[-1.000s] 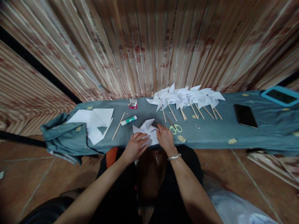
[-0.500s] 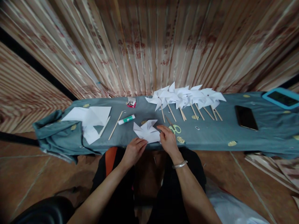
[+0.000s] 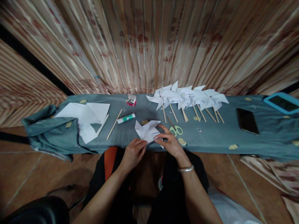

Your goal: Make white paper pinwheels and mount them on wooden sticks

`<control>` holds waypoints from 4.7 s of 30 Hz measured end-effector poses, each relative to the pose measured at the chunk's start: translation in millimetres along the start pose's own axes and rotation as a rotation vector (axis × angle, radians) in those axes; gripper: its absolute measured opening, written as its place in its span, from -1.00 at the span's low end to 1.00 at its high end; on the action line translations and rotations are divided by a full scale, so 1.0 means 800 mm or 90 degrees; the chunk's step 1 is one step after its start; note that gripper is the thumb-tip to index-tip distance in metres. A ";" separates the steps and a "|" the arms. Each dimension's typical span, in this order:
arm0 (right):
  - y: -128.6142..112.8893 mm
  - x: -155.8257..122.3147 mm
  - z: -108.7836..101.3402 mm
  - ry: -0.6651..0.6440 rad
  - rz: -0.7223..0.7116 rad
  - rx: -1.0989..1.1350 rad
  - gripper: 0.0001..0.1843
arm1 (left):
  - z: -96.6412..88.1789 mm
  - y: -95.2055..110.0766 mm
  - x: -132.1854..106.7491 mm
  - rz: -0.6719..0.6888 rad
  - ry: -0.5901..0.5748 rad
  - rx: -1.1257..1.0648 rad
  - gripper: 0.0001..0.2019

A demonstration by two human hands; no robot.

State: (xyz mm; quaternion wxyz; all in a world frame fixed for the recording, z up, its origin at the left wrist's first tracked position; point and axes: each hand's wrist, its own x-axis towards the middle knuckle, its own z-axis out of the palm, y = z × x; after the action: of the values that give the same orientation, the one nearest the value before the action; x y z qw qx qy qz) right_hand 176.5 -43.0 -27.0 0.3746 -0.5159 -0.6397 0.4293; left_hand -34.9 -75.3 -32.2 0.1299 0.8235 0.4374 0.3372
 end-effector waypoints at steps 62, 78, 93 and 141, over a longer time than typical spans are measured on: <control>-0.013 -0.001 0.054 0.161 -0.142 -0.380 -0.83 | 0.004 0.004 -0.004 -0.089 -0.055 -0.031 -0.75; -0.020 -0.004 0.055 0.059 -0.209 -0.495 -0.69 | 0.005 0.003 -0.004 -0.088 -0.062 -0.018 -0.76; -0.016 -0.009 0.059 0.078 -0.226 -0.512 -0.68 | 0.005 0.005 -0.006 -0.083 -0.070 -0.002 -0.76; -0.028 0.025 0.054 0.051 -0.260 -0.579 -0.82 | 0.002 0.007 0.000 -0.061 -0.107 0.033 -0.76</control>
State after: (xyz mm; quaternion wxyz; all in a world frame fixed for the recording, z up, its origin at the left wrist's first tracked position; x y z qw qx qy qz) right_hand 125.8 -32.7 -20.6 0.2125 -0.5075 -0.8350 0.0045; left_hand -30.1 -78.5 -30.6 0.1609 0.8301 0.4724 0.2490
